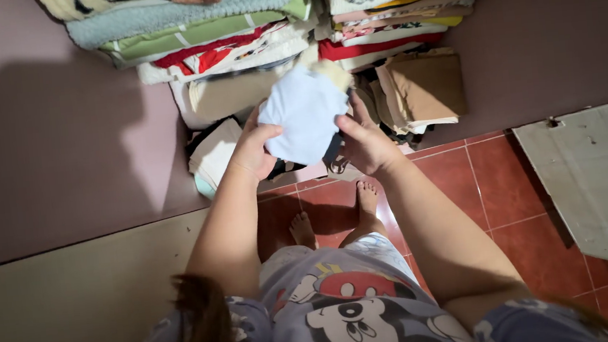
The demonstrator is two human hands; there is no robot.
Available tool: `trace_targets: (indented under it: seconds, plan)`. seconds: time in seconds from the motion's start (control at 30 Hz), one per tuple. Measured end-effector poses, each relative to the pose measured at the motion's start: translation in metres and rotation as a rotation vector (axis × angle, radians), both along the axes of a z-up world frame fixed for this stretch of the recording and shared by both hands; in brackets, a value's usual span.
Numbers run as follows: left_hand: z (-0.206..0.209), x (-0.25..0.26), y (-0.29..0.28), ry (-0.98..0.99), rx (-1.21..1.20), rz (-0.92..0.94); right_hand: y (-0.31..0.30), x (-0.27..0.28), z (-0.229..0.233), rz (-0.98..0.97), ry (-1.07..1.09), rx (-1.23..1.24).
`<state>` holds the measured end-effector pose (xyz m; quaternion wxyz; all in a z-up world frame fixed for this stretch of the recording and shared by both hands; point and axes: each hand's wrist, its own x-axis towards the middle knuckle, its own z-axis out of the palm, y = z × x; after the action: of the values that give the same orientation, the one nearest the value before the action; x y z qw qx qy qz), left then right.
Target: Folding and stacking various pieces of laundry, including towels and clothes, inside a closet.
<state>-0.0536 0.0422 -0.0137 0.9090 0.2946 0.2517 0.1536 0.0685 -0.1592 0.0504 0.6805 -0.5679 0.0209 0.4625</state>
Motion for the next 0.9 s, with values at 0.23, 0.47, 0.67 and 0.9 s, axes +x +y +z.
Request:
trace_targets:
  seconds: [0.23, 0.47, 0.67, 0.9]
  plan:
    - [0.022, 0.015, -0.024, -0.050, -0.138, -0.143, -0.011, -0.012, 0.036, -0.098, 0.082, 0.378]
    - [0.060, 0.014, -0.060, -0.474, -0.563, -0.138, -0.025, -0.012, 0.028, -0.144, -0.134, 0.258]
    - [0.031, 0.012, -0.056, -0.295, -0.371, -0.288, -0.060, 0.010, 0.043, -0.148, -1.012, -0.203]
    - [0.020, 0.020, -0.069, -0.187, -0.340, -0.521, -0.057, 0.003, 0.082, 0.129, -1.321, -0.444]
